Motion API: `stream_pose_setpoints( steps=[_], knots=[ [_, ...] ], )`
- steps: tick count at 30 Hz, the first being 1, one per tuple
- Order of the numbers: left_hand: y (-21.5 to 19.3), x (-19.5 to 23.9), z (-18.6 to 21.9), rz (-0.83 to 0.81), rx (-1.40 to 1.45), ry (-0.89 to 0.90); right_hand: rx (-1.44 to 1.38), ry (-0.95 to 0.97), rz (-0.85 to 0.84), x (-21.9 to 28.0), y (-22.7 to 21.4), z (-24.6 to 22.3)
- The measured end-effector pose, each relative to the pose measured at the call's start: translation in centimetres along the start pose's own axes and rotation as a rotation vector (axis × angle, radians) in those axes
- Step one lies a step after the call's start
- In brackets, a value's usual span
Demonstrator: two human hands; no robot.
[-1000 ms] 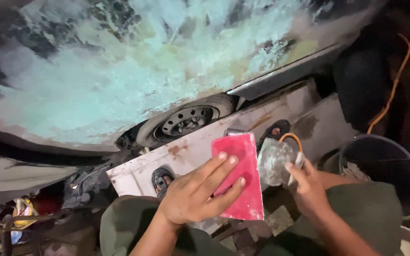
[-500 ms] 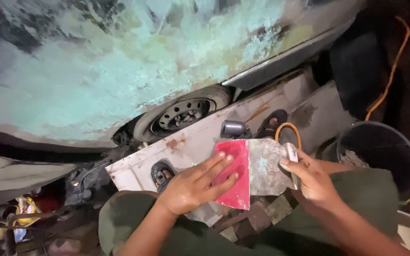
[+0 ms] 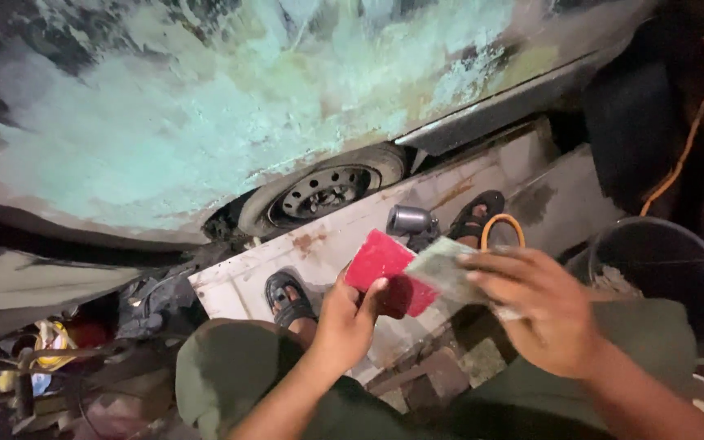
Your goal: The person applies a light-colored body filler to a car's side panel using a red plastic spreader and a metal scraper. They repeatedly scrape excess filler from the spreader onto the metal tool and smooth the surface on the vehicle.
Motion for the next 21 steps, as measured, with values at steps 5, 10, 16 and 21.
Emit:
stream_pose_setpoints(
  steps=[5,10,16,21],
  knots=[
    [-1.7,1.1,2.5,-0.124,0.327,0.278,0.383,-0.402,-0.261,-1.6,1.6,-0.5],
    [-5.4,0.0,2.7,0.1,0.582,0.213,0.362,-0.225,-0.569,9.5,2.0,7.4],
    [-2.8,-0.3,2.3,0.149,0.015,0.37,-0.059,1.095,-0.144,8.5,3.5,5.4],
    [0.3,-1.0,1.1,0.175,-0.442,0.968,-0.392,1.221,0.429,6.5,6.7,4.8]
  ],
)
Point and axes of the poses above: each hand's wrist, its own x-axis away from the middle knuckle, its own y-axis out of the palm, z = x × y, the point moved 2 cm from there along -x, towards the middle knuckle, and after that the axes turned 15 degrees about -y, right-handed, at the moved point
